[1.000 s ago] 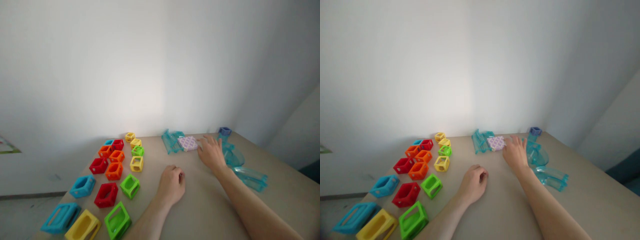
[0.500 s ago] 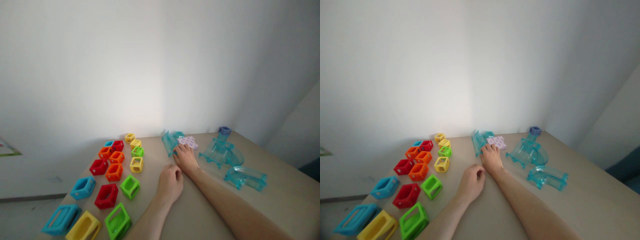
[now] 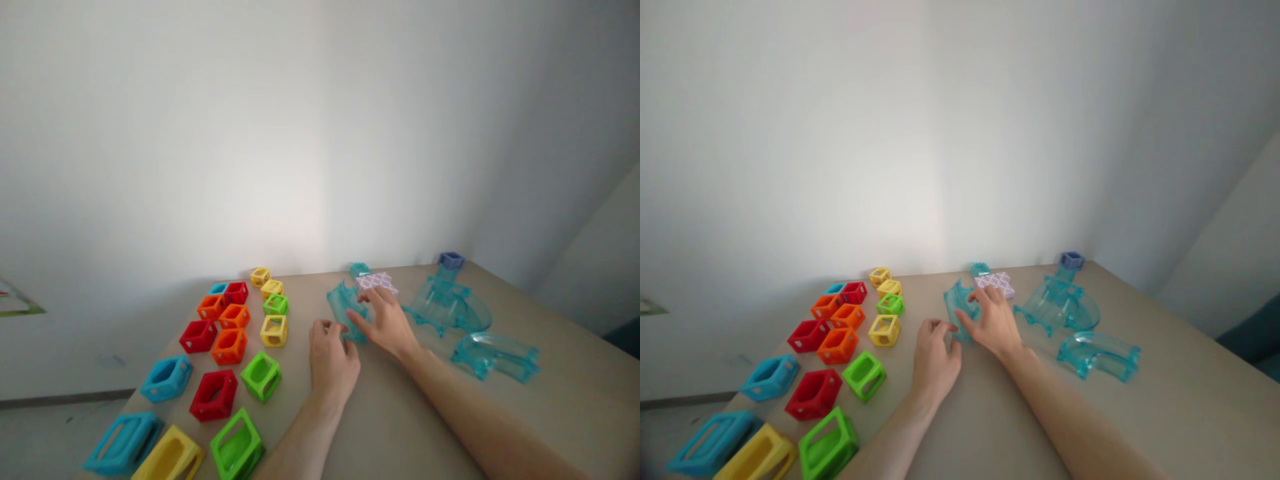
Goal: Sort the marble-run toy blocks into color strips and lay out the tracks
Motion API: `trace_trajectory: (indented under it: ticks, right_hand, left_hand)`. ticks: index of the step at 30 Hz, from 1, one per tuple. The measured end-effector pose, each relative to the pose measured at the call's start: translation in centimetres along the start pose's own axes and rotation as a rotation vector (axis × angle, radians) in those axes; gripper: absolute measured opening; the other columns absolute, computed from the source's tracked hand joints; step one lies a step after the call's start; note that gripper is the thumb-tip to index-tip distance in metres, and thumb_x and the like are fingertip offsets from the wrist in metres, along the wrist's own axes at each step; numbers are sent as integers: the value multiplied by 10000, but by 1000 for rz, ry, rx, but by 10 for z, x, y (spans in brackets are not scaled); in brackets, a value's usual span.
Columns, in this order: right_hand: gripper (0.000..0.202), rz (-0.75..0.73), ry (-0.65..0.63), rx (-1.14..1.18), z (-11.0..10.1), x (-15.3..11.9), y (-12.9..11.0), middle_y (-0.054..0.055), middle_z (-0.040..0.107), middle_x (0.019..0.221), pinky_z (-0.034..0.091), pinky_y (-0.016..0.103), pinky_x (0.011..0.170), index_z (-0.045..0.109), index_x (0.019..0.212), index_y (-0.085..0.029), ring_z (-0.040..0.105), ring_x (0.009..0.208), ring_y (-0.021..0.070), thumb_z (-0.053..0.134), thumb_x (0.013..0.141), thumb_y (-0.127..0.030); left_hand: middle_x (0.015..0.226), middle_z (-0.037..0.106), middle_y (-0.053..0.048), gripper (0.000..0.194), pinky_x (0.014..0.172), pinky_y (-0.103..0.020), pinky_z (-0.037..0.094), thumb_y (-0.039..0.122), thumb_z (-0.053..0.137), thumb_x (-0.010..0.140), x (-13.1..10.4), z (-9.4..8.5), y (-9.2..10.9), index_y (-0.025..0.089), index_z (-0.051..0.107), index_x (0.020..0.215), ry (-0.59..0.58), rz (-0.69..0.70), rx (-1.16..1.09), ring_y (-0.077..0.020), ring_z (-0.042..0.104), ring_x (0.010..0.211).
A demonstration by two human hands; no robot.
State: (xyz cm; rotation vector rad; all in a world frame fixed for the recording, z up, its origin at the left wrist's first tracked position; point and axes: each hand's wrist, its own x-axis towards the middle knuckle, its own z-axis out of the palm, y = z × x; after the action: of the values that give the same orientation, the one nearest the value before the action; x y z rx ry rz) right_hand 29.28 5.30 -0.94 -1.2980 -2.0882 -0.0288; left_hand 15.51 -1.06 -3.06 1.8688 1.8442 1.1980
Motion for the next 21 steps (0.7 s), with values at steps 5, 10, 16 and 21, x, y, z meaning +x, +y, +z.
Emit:
trace_trajectory:
  ticks: [5,10,16,21]
  right_hand:
    - [376,101,-25,-7,25,-2,-3,109,632,1017,459,343,836,521,1097,-166,609,955,257,641,821,-391]
    - [264,123,-14,-30,30,2,3,56,629,843,451,300,744,512,901,-178,604,829,226,632,827,-401]
    - [270,198,29,-112,34,7,12,74,625,857,432,318,770,510,894,-172,568,859,246,621,835,-412]
    - [228,227,12,-201,28,7,15,98,630,926,420,354,807,538,905,-181,550,912,272,621,829,-380]
  left_hand:
    - [960,549,-88,140,917,-377,431,112,611,751,0,3,-4,175,638,874,-38,20,26,-235,535,982]
    - [917,563,-82,81,887,-375,437,130,629,768,1,5,-8,163,627,842,-38,29,42,-236,541,950]
    - [884,538,-71,85,856,-364,452,163,661,736,0,2,-7,166,583,703,-67,13,14,-218,558,879]
    - [867,516,-61,120,818,-355,459,107,626,716,-1,2,-8,178,531,700,-50,7,24,-208,554,831]
